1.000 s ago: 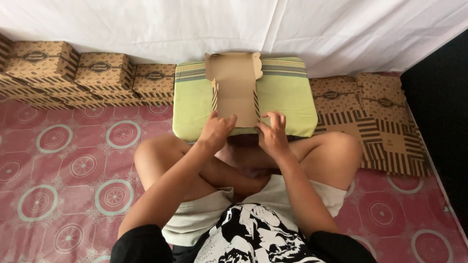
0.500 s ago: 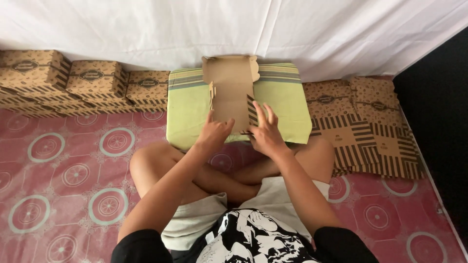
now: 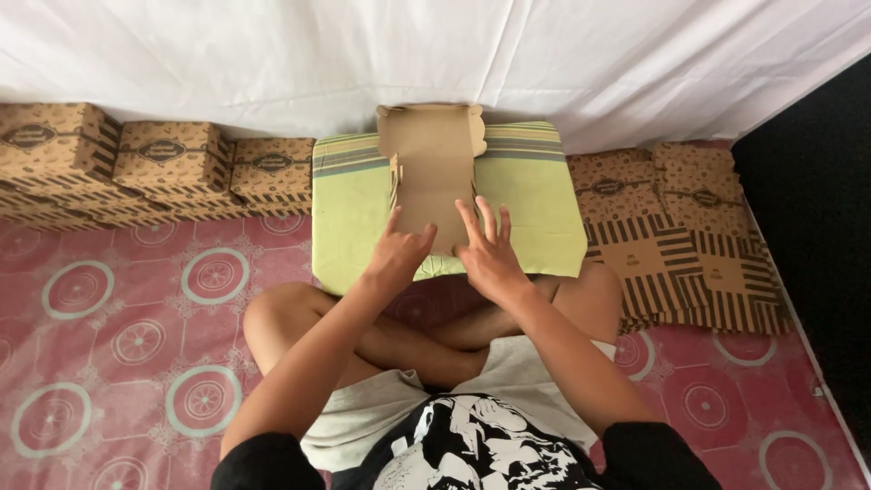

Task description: The person assembles a flat cardboard box into a rigid box by folding along pre-scored lines and tucking tabs, pressing the folds into place with both hands.

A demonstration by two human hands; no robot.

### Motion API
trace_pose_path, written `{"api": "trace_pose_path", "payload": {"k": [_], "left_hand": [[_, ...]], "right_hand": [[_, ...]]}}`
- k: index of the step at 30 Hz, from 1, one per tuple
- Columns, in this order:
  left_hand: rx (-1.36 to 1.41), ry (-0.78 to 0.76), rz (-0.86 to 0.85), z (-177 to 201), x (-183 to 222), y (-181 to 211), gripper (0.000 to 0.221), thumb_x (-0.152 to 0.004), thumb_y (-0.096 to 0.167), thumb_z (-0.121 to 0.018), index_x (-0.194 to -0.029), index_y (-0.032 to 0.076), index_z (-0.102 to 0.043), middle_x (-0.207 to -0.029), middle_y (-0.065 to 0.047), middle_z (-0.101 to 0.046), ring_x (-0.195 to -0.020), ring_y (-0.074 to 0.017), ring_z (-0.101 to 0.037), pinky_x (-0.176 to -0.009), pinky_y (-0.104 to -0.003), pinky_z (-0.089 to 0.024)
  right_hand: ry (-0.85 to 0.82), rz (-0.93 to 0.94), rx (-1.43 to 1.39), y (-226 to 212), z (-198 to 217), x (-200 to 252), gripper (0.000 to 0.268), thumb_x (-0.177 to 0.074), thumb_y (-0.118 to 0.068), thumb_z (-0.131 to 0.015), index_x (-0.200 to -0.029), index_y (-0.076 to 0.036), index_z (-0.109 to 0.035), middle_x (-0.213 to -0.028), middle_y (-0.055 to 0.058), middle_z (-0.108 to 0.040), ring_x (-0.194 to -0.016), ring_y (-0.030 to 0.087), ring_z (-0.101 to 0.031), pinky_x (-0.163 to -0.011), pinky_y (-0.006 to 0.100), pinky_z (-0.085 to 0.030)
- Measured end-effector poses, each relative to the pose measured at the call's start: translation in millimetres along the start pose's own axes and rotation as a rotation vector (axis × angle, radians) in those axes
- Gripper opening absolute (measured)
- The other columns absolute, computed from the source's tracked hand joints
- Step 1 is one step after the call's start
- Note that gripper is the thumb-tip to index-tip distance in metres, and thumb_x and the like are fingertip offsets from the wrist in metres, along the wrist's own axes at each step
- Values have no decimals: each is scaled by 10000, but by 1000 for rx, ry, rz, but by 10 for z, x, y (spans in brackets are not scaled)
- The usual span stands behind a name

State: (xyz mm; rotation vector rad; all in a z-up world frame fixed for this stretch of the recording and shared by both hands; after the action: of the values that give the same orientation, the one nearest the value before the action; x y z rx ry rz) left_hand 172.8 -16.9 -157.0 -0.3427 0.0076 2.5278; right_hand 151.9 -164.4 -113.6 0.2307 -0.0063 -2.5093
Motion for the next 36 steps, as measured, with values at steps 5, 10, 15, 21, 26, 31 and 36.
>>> {"api": "trace_pose_path", "payload": {"k": [5, 10, 15, 21, 26, 31, 36], "left_hand": [[50, -26, -65, 146, 126, -56, 611, -740, -30, -697, -1295, 116, -485, -984, -74, -753, -938, -278, -752, -1231, -652, -188], [141, 152, -106, 430, 187, -149, 478, -944, 112, -625, -1401, 168, -497, -1393, -113, -530, -1277, -318, -552, -1151, -672, -318], [91, 82, 57, 293, 241, -374, 408, -730, 321, -878, -1052, 151, -693, -1505, -144, -434, -1438, -372, -405, -1172, -673, -318], [304, 126, 205, 149, 418, -586, 382, -787, 267, -849, -1046, 72, -645, -1486, -270, -431, -1069, -435, -696, -934, -520, -572], [138, 295, 305, 529, 364, -302, 487, -761, 306, -862, -1159, 96, -676, -1524, -284, -418, -1356, -469, -499, -1065, -599, -424], [131, 395, 220, 524, 210, 296, 234, -847, 334, -794, -964, 144, -724, -1490, -217, -497, -1456, -433, -404, -1142, -676, -284], [192, 435, 54, 262, -118, 731, 329, -790, 432, -814, -859, 154, -653, -859, -36, -616, -827, -255, -654, -859, -436, -482]], "right_hand": [[-99, 25, -37, -121, -66, -101, 233, -891, -117, -665, -1080, -213, -762, -1669, 192, -195, -1535, 522, -55, -1138, 758, -217], [-110, -45, -50, 77, -61, -298, 241, -905, -196, -691, -1142, -177, -736, -1630, 245, -228, -1524, 530, -121, -1128, 756, -243], [-100, -91, -192, 395, -114, -308, 470, -708, -429, -880, -1068, -156, -748, -1607, 220, -305, -1475, 524, -271, -1117, 698, -344], [-35, -184, -287, 683, -176, -135, 575, -784, -576, -812, -1064, -83, -719, -1590, 281, -244, -1444, 562, -274, -1080, 709, -398], [-22, -311, -606, 618, 94, -42, 723, -822, -665, -752, -1318, -151, -641, -1459, 289, -413, -1312, 521, -490, -1045, 620, -478], [-3, -485, -923, 780, -131, 92, 481, -1046, -508, -502, -1423, -223, -590, -1232, 165, -667, -1121, 344, -690, -864, 456, -589], [23, -606, -932, 925, -190, 204, 588, -948, -139, -695, -1487, -229, -478, -956, 150, -771, -848, 265, -755, -724, 387, -623]]}}
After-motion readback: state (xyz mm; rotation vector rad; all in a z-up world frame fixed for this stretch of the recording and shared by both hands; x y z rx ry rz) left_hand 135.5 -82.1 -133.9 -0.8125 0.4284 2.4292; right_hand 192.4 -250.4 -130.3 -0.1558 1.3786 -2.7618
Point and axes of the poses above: each hand's wrist, its own x-axis away from the middle knuckle, its own z-axis out of the back of the hand, y = z × x, the point moved 6 cm from there along -x, towards the middle knuckle
